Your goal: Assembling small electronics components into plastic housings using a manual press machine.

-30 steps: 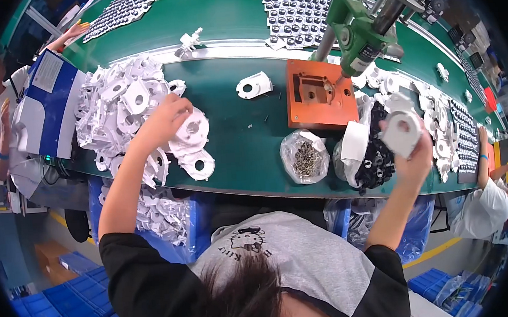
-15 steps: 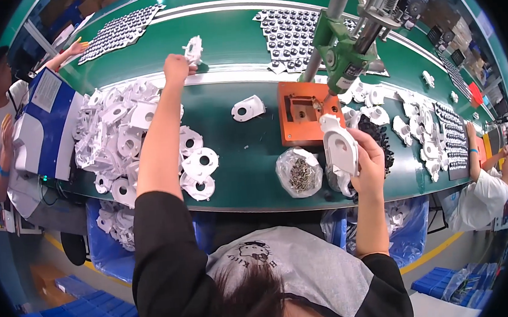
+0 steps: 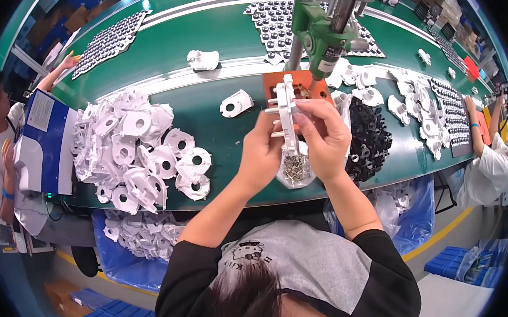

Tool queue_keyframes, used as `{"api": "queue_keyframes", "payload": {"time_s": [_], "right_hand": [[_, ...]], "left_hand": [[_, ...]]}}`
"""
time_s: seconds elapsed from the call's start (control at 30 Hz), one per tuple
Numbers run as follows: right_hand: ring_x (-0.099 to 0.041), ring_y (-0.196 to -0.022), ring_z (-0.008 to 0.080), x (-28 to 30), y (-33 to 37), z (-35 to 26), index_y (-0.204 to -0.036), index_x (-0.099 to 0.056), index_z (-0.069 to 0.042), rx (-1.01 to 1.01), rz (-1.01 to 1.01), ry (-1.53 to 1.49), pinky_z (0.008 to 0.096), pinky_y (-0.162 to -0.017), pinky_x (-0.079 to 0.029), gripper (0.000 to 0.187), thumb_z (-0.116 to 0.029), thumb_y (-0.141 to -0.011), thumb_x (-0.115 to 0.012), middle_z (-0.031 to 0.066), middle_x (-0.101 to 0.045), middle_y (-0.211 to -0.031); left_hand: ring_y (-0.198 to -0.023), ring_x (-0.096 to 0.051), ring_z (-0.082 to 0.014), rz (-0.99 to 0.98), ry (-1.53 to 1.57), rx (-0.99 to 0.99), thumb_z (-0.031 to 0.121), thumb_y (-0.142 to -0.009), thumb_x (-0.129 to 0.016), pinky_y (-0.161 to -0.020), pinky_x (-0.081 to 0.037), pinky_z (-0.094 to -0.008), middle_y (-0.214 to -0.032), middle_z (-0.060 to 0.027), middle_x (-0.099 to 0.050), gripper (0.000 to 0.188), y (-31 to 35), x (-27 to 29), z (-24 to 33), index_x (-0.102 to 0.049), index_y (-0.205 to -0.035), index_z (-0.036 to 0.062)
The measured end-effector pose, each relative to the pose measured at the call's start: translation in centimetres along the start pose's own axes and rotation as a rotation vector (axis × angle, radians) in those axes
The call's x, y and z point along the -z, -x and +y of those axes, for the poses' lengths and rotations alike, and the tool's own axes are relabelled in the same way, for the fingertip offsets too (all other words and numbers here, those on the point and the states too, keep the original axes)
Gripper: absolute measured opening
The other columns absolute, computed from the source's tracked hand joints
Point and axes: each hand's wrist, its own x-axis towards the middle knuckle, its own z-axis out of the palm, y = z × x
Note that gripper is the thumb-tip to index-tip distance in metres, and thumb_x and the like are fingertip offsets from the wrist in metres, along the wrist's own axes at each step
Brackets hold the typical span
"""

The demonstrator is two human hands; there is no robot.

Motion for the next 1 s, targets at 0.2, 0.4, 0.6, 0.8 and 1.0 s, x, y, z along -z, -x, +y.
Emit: {"api": "queue_keyframes", "payload": {"time_s": [0.2,0.4,0.6,0.8,1.0], "right_hand": [[-0.057,-0.073,0.0073,1.0,0.4,0.7,-0.100,-0.063,0.000,0.122,0.041,0.141,0.0181,-0.052,-0.046,0.022,0.007,-0.079,-0.062,0.0076,-0.059,-0.097],[-0.053,-0.088,0.0092,1.4,0.2,0.7,-0.106,-0.058,0.002,-0.177,0.030,-0.121,0.0219,-0.074,-0.047,0.024,0.001,-0.082,-0.062,0.0038,-0.050,-0.096],[-0.061,-0.082,0.0151,8.7,-0.3,1.4,-0.100,-0.057,0.006,-0.155,-0.031,0.225,0.0256,-0.072,-0.050,0.015,0.000,-0.088,-0.050,0.0095,-0.058,-0.095],[-0.061,-0.089,0.0149,18.0,-2.3,3.1,-0.110,-0.057,0.004,-0.332,0.088,0.502,0.0245,-0.069,-0.049,0.026,-0.013,-0.089,-0.053,0.0101,-0.062,-0.101],[-0.045,-0.118,0.0181,10.5,-0.1,1.6,-0.132,-0.039,0.001,-0.315,-0.163,-0.135,0.0313,-0.099,-0.035,0.050,-0.017,-0.088,-0.056,0.0127,-0.046,-0.131]], "left_hand": [[-0.114,-0.047,-0.0257,-0.090,-0.004,-0.230,0.010,-0.079,-0.059,-0.095,-0.041,-0.0362,-0.124,-0.0153,-0.038,0.048,0.8,-0.1,-1.0,-0.046,-0.123,-0.0020],[-0.111,-0.049,-0.0279,0.239,-0.366,-0.383,0.028,-0.073,-0.077,-0.093,-0.042,-0.0369,-0.125,-0.0198,-0.041,0.080,2.3,-1.6,-3.6,-0.029,-0.129,-0.0042],[-0.083,-0.060,-0.0123,0.047,0.189,0.108,0.005,-0.089,-0.047,-0.073,-0.049,-0.0248,-0.097,-0.0101,-0.060,0.030,-2.1,1.3,-2.5,-0.044,-0.117,-0.0038],[-0.075,-0.061,-0.0132,-0.024,0.253,0.255,0.004,-0.088,-0.043,-0.062,-0.052,-0.0249,-0.093,-0.0097,-0.061,0.024,-6.4,0.9,-4.4,-0.047,-0.111,-0.0030],[-0.092,-0.056,-0.0157,-0.257,-0.153,-0.112,0.011,-0.081,-0.051,-0.081,-0.045,-0.0287,-0.106,-0.0130,-0.055,0.039,-4.0,-2.5,-2.2,-0.042,-0.119,0.0011]]}}
